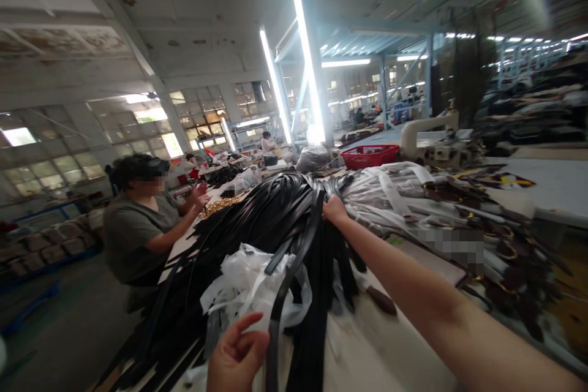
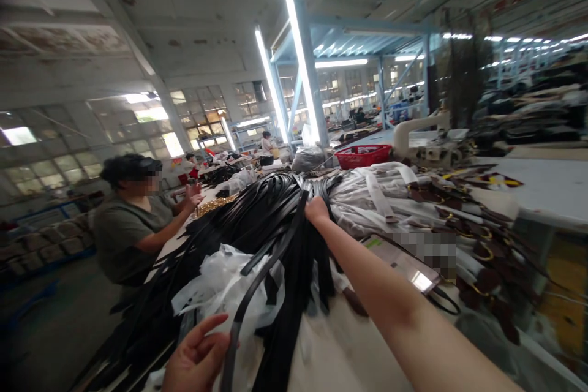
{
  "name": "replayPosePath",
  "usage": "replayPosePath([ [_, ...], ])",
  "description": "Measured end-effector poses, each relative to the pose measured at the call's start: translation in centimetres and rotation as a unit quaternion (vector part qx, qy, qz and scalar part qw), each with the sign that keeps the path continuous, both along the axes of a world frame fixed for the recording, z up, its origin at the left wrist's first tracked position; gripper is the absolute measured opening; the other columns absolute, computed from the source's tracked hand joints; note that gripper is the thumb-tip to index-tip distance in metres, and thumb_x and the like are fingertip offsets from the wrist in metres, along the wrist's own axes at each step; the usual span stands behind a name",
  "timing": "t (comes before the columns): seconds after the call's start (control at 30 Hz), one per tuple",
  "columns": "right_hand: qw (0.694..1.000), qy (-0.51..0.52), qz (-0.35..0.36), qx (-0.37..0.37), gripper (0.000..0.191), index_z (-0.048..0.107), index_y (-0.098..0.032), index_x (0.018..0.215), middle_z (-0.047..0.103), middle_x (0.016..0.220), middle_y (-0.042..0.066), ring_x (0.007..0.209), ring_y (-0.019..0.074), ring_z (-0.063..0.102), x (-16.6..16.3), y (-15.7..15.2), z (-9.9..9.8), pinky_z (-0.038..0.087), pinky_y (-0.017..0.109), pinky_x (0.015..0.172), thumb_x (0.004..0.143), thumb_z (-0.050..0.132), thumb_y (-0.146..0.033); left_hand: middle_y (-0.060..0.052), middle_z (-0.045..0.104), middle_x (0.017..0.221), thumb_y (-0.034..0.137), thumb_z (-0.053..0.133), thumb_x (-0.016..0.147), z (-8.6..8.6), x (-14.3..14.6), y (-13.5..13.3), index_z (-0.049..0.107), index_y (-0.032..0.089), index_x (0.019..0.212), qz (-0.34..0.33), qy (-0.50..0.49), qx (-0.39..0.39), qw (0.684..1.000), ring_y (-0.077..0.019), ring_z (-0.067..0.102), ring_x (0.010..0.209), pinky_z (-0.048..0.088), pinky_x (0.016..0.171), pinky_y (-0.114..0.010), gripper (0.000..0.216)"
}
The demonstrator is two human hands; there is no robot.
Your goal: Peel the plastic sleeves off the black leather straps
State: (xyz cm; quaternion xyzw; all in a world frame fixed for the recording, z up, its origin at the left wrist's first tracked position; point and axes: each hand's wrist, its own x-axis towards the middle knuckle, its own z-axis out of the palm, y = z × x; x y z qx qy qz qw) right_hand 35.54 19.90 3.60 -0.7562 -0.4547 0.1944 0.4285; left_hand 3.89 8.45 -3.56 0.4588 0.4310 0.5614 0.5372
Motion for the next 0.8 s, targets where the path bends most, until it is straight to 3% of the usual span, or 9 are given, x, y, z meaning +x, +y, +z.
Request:
replayPosePath([
  [0.1,0.998,0.013,0.06,0.0,0.03,0.06,-0.009,0.104,0.065,0.087,0.008,0.066,0.0141,0.063,-1.5,-3.3,-1.4,0.053,0.028,0.059,0.097,0.046,-0.034,-0.001,0.067,0.052,0.046,0.09,0.043,-0.1,0.3,-0.1,0.067,0.013,0.088,0.004,0.023,-0.001,1.0,-0.0145,0.062,0.049,0.044,0.05,-0.02,0.061],
  [0.17,0.988,0.031,0.15,-0.025,0.038,0.064,-0.007,0.088,0.063,0.064,0.005,0.048,0.0124,0.057,-3.5,-6.1,-2.7,0.048,0.025,0.047,0.098,0.041,-0.036,-0.001,0.067,0.051,0.046,0.09,0.043,0.0,0.8,-0.3,0.068,0.013,0.086,0.0,0.036,-0.005,0.999,-0.0147,0.061,0.048,0.044,0.05,-0.022,0.059],
  [0.23,0.965,0.042,0.26,-0.02,0.037,0.065,-0.01,0.082,0.063,0.059,0.003,0.045,0.0121,0.057,-5.7,-8.7,-3.4,0.047,0.023,0.047,0.093,0.05,-0.042,-0.001,0.066,0.05,0.046,0.09,0.042,0.1,1.2,-0.6,0.068,0.013,0.084,-0.008,0.042,-0.018,0.999,-0.0158,0.061,0.049,0.045,0.05,-0.023,0.058],
  [0.3,0.914,-0.007,0.399,0.076,0.031,0.068,-0.013,0.092,0.07,0.079,0.006,0.065,0.0153,0.064,-7.6,-10.3,-3.5,0.052,0.026,0.063,0.084,0.064,-0.043,-0.001,0.066,0.05,0.046,0.09,0.041,0.3,1.4,-0.8,0.068,0.013,0.082,-0.015,0.044,-0.03,0.998,-0.0165,0.061,0.049,0.045,0.05,-0.023,0.057],
  [0.4,0.79,-0.155,0.555,0.212,0.034,0.067,-0.016,0.108,0.069,0.102,0.01,0.095,0.0202,0.06,-8.9,-10.2,-2.8,0.045,0.033,0.089,0.082,0.068,-0.038,-0.001,0.067,0.051,0.045,0.09,0.041,0.6,1.4,-0.9,0.068,0.013,0.082,-0.015,0.05,-0.028,0.998,-0.0139,0.058,0.045,0.043,0.049,-0.022,0.056],
  [0.43,0.767,-0.196,0.57,0.219,0.033,0.067,-0.016,0.109,0.069,0.101,0.01,0.097,0.0208,0.058,-8.9,-9.6,-2.7,0.043,0.034,0.091,0.084,0.067,-0.037,-0.001,0.067,0.051,0.045,0.09,0.042,0.6,1.3,-0.9,0.068,0.013,0.083,-0.013,0.05,-0.023,0.998,-0.0129,0.057,0.044,0.042,0.048,-0.021,0.056],
  [0.5,0.755,-0.243,0.572,0.208,0.027,0.069,-0.016,0.106,0.07,0.093,0.009,0.093,0.0209,0.057,-8.5,-8.1,-2.6,0.042,0.035,0.09,0.087,0.063,-0.034,0.001,0.065,0.049,0.045,0.09,0.043,0.7,1.1,-0.9,0.068,0.014,0.084,-0.008,0.05,-0.015,0.999,-0.0115,0.056,0.042,0.041,0.047,-0.02,0.056],
  [0.63,0.765,-0.203,0.57,0.222,0.029,0.07,-0.015,0.106,0.065,0.088,0.009,0.087,0.0187,0.055,-6.9,-6.3,-3.3,0.042,0.03,0.083,0.089,0.06,-0.036,-0.002,0.067,0.051,0.047,0.088,0.047,0.6,0.7,-0.8,0.068,0.013,0.087,-0.01,0.075,-0.027,0.997,-0.0131,0.058,0.044,0.04,0.046,-0.02,0.056],
  [0.8,0.769,-0.211,0.562,0.219,0.042,0.069,-0.017,0.113,0.055,0.083,0.005,0.078,0.0163,0.051,-5.9,-7.8,-3.9,0.039,0.028,0.076,0.086,0.06,-0.048,-0.005,0.069,0.054,0.047,0.087,0.048,0.3,0.8,-0.9,0.067,0.012,0.09,-0.037,0.119,-0.062,0.99,-0.016,0.062,0.05,0.042,0.051,-0.021,0.058],
])
